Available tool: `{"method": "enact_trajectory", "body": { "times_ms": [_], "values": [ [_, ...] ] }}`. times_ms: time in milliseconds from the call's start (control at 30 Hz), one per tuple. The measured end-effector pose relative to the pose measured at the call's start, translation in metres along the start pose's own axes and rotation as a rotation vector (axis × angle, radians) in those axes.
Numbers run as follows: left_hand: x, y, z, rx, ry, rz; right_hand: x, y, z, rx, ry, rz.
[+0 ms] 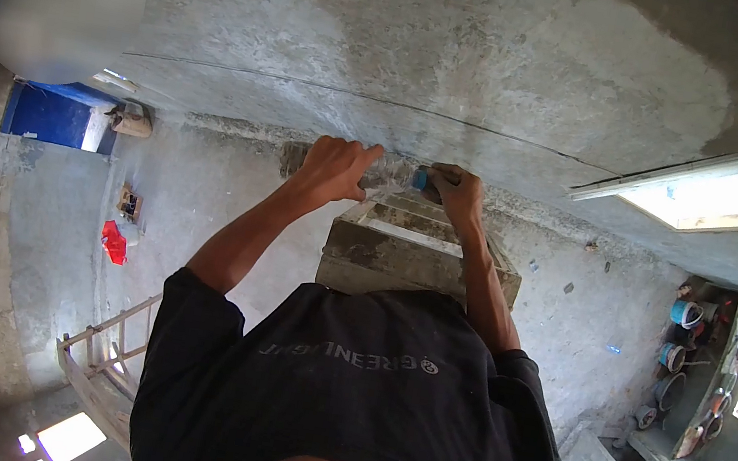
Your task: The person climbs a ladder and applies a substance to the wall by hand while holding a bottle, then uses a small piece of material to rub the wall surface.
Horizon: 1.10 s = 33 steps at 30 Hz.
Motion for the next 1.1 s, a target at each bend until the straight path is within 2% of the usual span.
{"method": "enact_trajectory", "body": {
  "times_ms": [33,67,133,233,300,333,400,467,533,600,667,733,767,833,967,1033,1100],
  "values": [
    [0.001,-0.001,-0.002,0.003,0.000,-0.007,-0.001,-0.001,0.000,-0.003,0.079,0.111],
    [0.002,-0.004,-0.004,0.015,0.060,-0.020,0.000,-0.001,0.000,-0.004,0.085,0.106],
    [0.003,-0.004,-0.007,0.033,0.119,-0.036,0.001,-0.006,0.003,-0.100,0.084,0.328],
    [0.003,-0.002,-0.009,0.083,0.187,-0.090,0.009,0.031,-0.010,-0.219,0.084,0.248],
    [0.003,0.001,-0.010,0.139,0.237,-0.150,0.013,0.045,-0.012,-0.224,0.102,0.148],
    [0.003,0.003,-0.010,0.142,0.239,-0.149,0.014,0.041,-0.010,-0.229,0.115,0.047],
    [0.000,0.005,-0.007,0.189,0.311,-0.192,0.010,0.033,-0.011,-0.197,0.096,0.016],
    [-0.004,0.008,-0.008,0.165,0.290,-0.205,0.010,0.030,-0.012,-0.165,0.076,-0.017],
    [-0.008,0.008,-0.008,0.142,0.266,-0.219,0.009,0.030,-0.013,-0.203,0.180,0.333],
    [-0.015,0.009,-0.005,0.190,0.427,-0.211,0.007,0.006,-0.007,-0.148,0.150,0.393],
    [-0.017,0.008,-0.004,0.189,0.429,-0.219,0.009,0.004,-0.005,-0.093,0.114,0.453],
    [-0.018,0.008,-0.004,0.190,0.432,-0.229,0.012,0.012,-0.007,-0.181,0.109,0.266],
    [-0.017,0.008,-0.005,0.162,0.362,-0.235,0.012,0.012,-0.006,-0.180,0.109,0.265],
    [-0.016,0.008,-0.005,0.138,0.292,-0.242,0.015,0.011,-0.002,-0.002,0.007,0.037],
    [-0.013,0.008,-0.004,0.222,0.394,-0.259,0.017,0.002,0.000,0.045,0.018,0.197],
    [-0.012,0.008,-0.005,0.243,0.416,-0.244,0.019,0.013,-0.002,0.137,0.020,-0.447],
    [-0.014,0.008,-0.008,0.221,0.428,-0.248,0.005,0.017,-0.002,0.062,-0.034,-0.327]
  ]
}}
Point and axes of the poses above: each hand's wrist, its own z-axis away from the middle knuckle, its own x-axis out of the palm, y = z × x, the point moved 2 cm from there along -z, towards the middle knuckle, and after that the axes turned 6 degrees about -x, right-handed, at the moved point
